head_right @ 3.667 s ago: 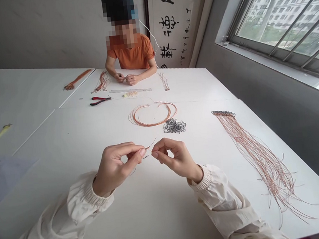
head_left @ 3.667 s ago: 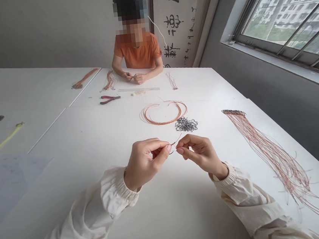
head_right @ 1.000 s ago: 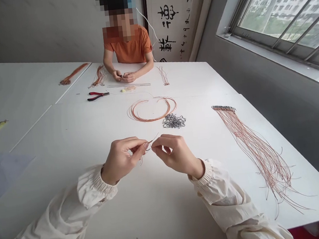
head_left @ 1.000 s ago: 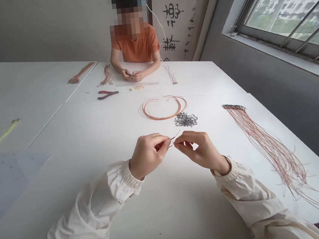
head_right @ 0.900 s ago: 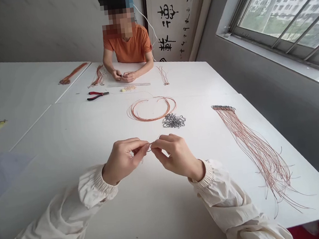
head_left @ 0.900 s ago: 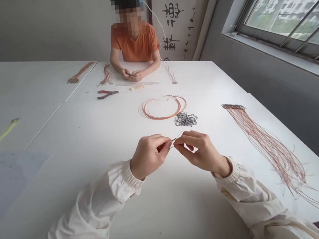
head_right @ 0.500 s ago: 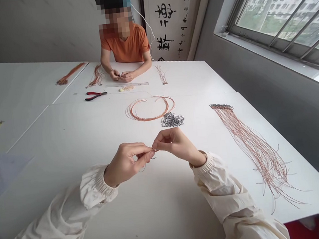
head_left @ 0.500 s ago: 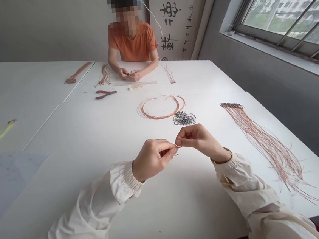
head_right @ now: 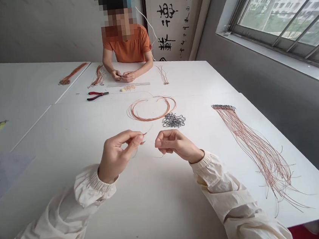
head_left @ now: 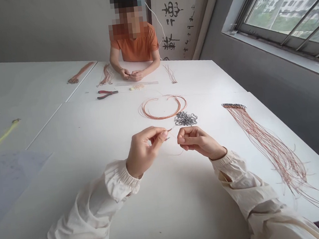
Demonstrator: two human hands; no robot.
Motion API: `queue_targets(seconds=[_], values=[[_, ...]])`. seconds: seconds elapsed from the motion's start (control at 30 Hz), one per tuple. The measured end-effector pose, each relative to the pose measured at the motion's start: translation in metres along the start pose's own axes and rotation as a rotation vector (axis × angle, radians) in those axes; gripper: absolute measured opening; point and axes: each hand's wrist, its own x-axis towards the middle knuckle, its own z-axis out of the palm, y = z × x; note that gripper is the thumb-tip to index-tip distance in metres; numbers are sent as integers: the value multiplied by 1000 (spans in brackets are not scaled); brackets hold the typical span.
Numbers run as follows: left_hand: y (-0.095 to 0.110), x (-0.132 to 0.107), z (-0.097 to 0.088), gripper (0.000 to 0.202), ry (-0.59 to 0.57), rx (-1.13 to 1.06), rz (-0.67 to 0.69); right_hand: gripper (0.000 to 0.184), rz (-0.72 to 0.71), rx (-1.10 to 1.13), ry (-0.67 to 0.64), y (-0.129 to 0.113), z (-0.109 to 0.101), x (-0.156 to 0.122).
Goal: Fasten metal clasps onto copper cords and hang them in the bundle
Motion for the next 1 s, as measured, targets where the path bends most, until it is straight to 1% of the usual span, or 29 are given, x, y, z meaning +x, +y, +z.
queue_targets(seconds=[0.1, 0.17, 0.23, 0.3, 0.37, 0.43, 0.47, 0.5, 0.57, 0.63, 0.67, 0.7, 0.77, 0.83, 0.9, 1.0], values=[[5, 12, -17, 14, 90, -46, -31, 20, 14, -10, 6, 3, -2, -1], [9, 18, -31, 15, 122, -187, -96, 21, 20, 4, 7, 7, -5, -1], [12, 23, -46, 14, 162, -381, -143, 20, 29, 35, 6, 13, -10, 1], [14, 25, -57, 10, 207, -538, -150, 20, 45, 66, 0, 20, -16, 3], [15, 25, -63, 8, 212, -618, -151, 19, 60, 75, -26, 26, -21, 5], [18, 23, -61, 9, 184, -598, -150, 19, 60, 34, -65, 29, -24, 7], [19, 22, -58, 10, 166, -551, -148, 20, 44, -7, -61, 29, -24, 7], [21, 20, -54, 11, 146, -487, -143, 22, 14, -61, -28, 28, -23, 7], [24, 15, -44, 14, 89, -347, -135, 28, -77, -181, 120, 22, -19, 5], [25, 10, -33, 16, 0, -255, -133, 31, -181, -278, 278, 13, -11, 1], [25, 8, -29, 17, -52, -230, -129, 30, -226, -307, 319, 8, -6, -2], [25, 6, -25, 18, -104, -210, -125, 28, -265, -318, 329, 3, 0, -4], [23, 2, -19, 18, -199, -173, -121, 27, -320, -307, 293, -4, 11, -8], [21, -1, -15, 19, -274, -140, -117, 28, -331, -280, 250, -8, 21, -11], [20, -3, -13, 18, -324, -119, -113, 25, -318, -277, 237, -9, 29, -12], [20, -5, -11, 17, -350, -125, -130, 20, -324, -325, 256, -7, 35, -13]])
